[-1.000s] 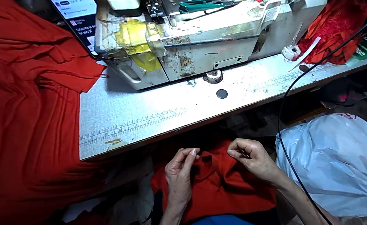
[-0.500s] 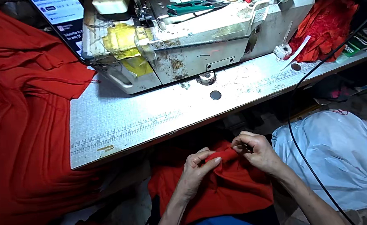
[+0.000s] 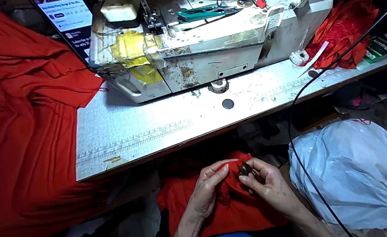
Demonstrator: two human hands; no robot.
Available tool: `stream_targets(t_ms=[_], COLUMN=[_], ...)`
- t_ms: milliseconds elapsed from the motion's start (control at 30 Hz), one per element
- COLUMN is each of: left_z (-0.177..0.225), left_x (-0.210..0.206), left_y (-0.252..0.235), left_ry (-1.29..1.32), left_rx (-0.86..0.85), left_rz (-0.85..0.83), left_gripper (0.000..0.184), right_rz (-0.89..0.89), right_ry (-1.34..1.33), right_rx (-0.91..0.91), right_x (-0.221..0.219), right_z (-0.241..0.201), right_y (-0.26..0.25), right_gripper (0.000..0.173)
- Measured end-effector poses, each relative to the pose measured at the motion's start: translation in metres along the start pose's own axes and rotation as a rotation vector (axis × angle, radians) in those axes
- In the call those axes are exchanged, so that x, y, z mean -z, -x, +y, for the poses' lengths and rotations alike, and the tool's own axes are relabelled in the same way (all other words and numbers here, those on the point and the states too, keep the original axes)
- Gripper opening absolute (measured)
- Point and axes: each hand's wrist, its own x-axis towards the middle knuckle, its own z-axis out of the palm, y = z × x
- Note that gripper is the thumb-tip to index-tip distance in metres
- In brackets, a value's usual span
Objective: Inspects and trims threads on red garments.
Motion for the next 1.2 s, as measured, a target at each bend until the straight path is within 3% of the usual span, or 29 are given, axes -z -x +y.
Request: stream_targets(t_ms=[967, 1200], left_z=[-0.008, -0.008], left_x=[0.000, -0.016], left_y=[0.002, 0.001], left_ry=[0.063, 0.094], left_rx=[-0.008, -0.016], left_rz=[0.047, 0.206], left_gripper=[0.023, 0.019], right_rz=[0.085, 0.133], right_ry=[0.027, 0.027], right_rx=[0.023, 0.113], right_x=[-0.010, -0.016], right_z=[0.006, 0.011], right_y=[-0.003, -0.001], right_gripper=[0.013, 0.013])
